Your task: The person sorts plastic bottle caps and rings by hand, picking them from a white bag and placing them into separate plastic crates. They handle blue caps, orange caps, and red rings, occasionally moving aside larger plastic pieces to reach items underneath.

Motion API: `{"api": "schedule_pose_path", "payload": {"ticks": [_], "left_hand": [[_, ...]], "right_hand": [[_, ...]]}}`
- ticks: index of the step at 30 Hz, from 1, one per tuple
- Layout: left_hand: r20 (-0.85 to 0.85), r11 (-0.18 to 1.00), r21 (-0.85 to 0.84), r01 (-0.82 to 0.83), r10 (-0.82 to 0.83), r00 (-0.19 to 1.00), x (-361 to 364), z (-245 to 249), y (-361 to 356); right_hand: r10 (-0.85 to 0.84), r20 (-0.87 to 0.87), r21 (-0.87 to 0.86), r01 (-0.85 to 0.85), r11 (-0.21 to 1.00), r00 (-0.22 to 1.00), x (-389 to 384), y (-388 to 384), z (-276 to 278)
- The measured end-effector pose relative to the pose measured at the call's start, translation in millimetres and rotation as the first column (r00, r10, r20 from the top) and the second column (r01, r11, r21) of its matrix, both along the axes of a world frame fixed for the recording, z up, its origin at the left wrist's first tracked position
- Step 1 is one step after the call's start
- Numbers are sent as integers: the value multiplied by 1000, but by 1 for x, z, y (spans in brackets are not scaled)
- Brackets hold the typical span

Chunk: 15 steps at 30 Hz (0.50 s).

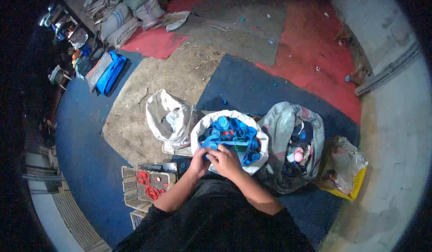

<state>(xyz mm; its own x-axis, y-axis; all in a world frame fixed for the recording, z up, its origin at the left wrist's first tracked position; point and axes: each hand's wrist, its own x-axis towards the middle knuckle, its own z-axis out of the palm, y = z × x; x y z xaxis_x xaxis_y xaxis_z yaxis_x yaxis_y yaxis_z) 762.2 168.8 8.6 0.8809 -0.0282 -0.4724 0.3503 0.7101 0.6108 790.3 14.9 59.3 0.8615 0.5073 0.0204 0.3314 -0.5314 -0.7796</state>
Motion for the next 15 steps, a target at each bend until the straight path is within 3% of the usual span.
{"api": "schedule_pose_path", "payload": {"ticks": [3,4,6,8,9,10,12,13,14,15], "left_hand": [[-89,995,-99,-30,21,996,-23,-10,11],[-123,991,-127,-32,16,992,-31,-13,16],[-220,993,-110,-46,21,975,-48,-18,26],[-312,991,-94,-100,66,948,-64,-19,36],[-321,989,-39,-142,123,939,-71,-20,42],[-329,982,16,-188,183,927,-79,-20,48],[-276,978,6,-208,202,940,-98,-26,69],[-293,968,70,-241,251,923,-107,-25,76],[-268,960,75,-268,279,922,-113,-26,84],[-257,952,49,-303,305,917,-124,-36,96]], "right_hand": [[68,-36,38,-67,997,997,-16,3,-11],[128,-125,85,-118,989,984,-21,5,-21],[220,-170,129,-200,971,961,-33,3,-24],[328,-24,298,-306,904,944,-34,-3,-20],[462,-424,323,-346,881,779,-22,-9,-10],[479,-386,346,-358,867,788,-15,-19,-15],[315,-440,367,-152,918,841,2,-40,-28],[180,-404,274,-69,959,897,13,-52,-49],[42,-350,184,25,983,936,19,-61,-68],[25,-202,125,0,992,979,17,-65,-77]]}}
